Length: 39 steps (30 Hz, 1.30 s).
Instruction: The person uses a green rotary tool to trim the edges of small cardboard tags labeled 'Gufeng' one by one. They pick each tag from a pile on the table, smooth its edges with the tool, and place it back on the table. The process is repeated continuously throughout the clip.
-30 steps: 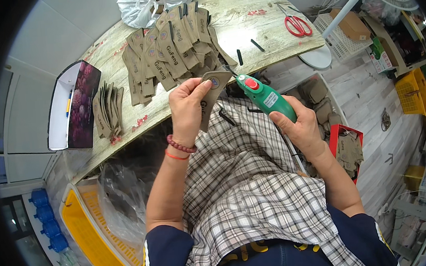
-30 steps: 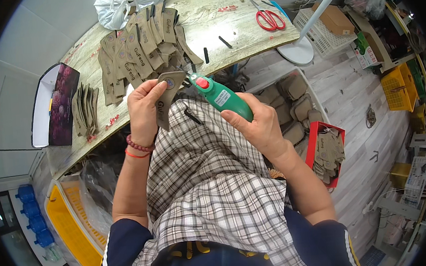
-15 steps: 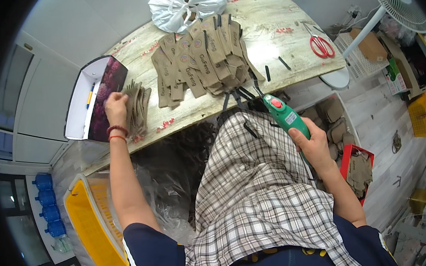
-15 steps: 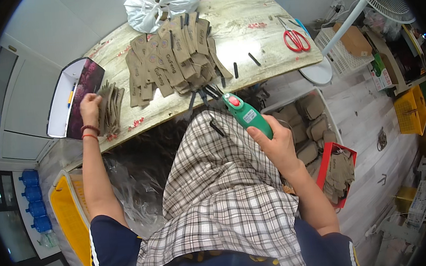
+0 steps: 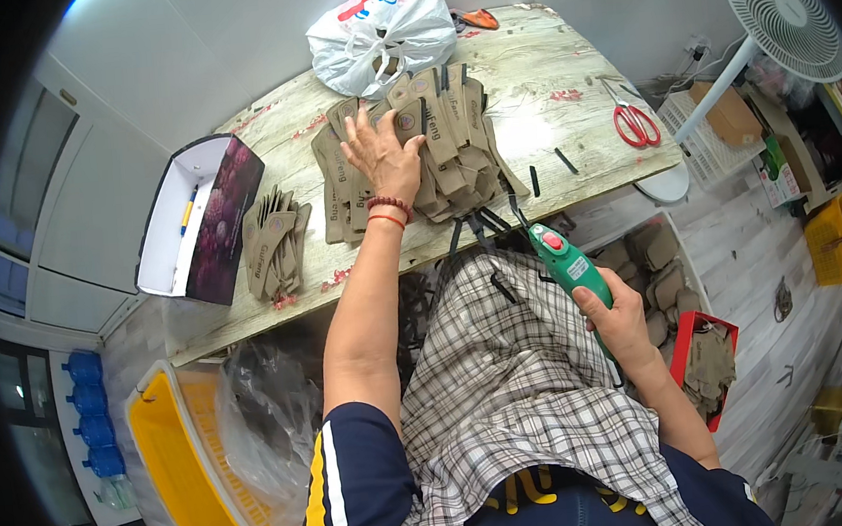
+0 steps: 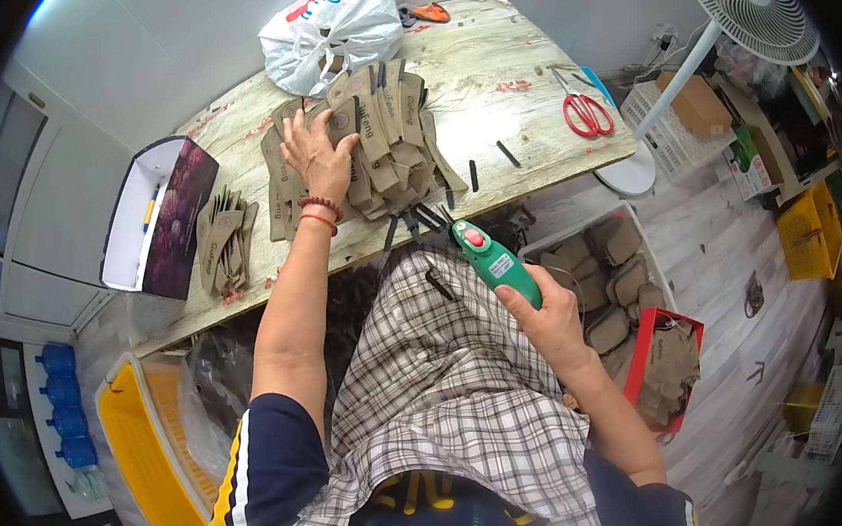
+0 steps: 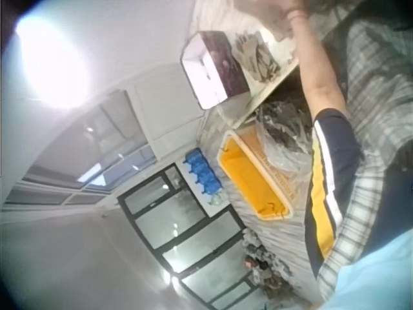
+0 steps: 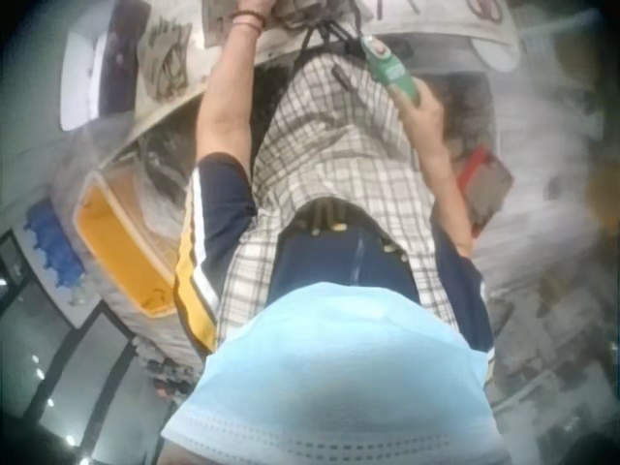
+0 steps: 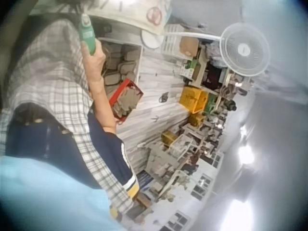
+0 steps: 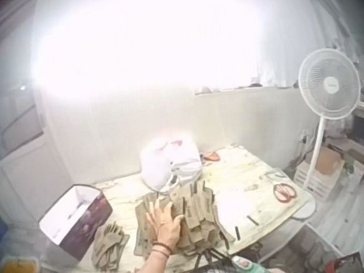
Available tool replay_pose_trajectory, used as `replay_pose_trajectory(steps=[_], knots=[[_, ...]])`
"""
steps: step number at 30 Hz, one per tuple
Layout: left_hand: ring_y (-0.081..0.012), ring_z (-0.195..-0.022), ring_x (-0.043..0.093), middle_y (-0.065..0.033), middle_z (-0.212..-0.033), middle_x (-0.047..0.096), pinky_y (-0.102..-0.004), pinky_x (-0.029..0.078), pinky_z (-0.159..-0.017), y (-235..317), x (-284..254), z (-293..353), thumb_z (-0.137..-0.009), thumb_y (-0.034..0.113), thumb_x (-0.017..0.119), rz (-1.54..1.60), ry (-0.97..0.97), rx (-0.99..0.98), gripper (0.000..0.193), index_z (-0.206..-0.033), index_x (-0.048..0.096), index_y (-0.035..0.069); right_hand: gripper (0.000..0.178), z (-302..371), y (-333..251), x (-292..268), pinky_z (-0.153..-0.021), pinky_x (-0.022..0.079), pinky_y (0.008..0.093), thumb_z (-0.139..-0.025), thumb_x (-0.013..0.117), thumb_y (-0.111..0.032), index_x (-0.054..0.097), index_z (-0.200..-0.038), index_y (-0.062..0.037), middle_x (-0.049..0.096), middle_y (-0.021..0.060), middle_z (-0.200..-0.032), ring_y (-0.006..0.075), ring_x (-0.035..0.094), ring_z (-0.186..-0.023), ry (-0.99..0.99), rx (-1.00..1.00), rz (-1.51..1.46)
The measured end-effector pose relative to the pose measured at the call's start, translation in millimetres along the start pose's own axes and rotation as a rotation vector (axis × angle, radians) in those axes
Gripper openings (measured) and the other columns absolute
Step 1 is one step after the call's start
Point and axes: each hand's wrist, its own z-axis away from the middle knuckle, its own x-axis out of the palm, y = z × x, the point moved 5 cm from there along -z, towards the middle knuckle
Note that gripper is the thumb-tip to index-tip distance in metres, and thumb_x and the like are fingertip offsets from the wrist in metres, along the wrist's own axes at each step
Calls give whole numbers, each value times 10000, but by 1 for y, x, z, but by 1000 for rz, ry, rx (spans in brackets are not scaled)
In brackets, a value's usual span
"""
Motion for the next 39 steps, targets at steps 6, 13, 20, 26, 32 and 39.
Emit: replay_pose_trajectory(steps=[6,13,20,26,32,39], knots=[[-136,-890,601,-35,-962,640,-291,485,-814,2,-9,16,-799,4,690,935,59,-314,256,-1021,575,57,383,-3,-5,2,-522,436,268,-871,684,-320,610,-1048,12,582,41,-674,89,526,-571,16,-63,1],[-128,-743,644,-71,-864,682,-231,519,-666,81,-62,66,-858,-5,653,1622,-86,-658,53,-906,631,-2,384,-8,-28,3,-568,459,284,-873,681,-327,610,-1055,3,611,66,-706,107,551,-619,77,-94,20],[-125,-722,636,-58,-847,677,-233,516,-642,107,-46,100,-850,39,680,1749,-124,-923,88,-915,624,18,439,-3,-25,2,-579,471,281,-870,679,-371,609,-1075,11,621,78,-721,113,576,-638,53,-79,-14],[-105,-705,626,-45,-830,674,-216,494,-616,108,-30,110,-827,52,713,1736,-96,-960,127,-906,618,25,445,-2,-21,-2,-591,476,283,-866,681,-379,610,-1071,9,633,82,-737,124,583,-647,50,-31,10],[-103,-695,619,-39,-823,672,-227,498,-641,110,-31,109,-821,61,723,1681,-99,-952,134,-897,618,25,428,-1,-16,0,-575,469,275,-868,683,-367,609,-1057,10,625,68,-725,110,573,-631,67,-71,16],[-82,-658,590,-23,-812,671,-218,457,-614,113,-20,123,-813,72,732,1724,-172,-1051,139,-891,620,44,423,-1,-18,1,-561,456,258,-867,686,-368,608,-1051,5,613,42,-698,82,555,-619,75,-42,-31]])
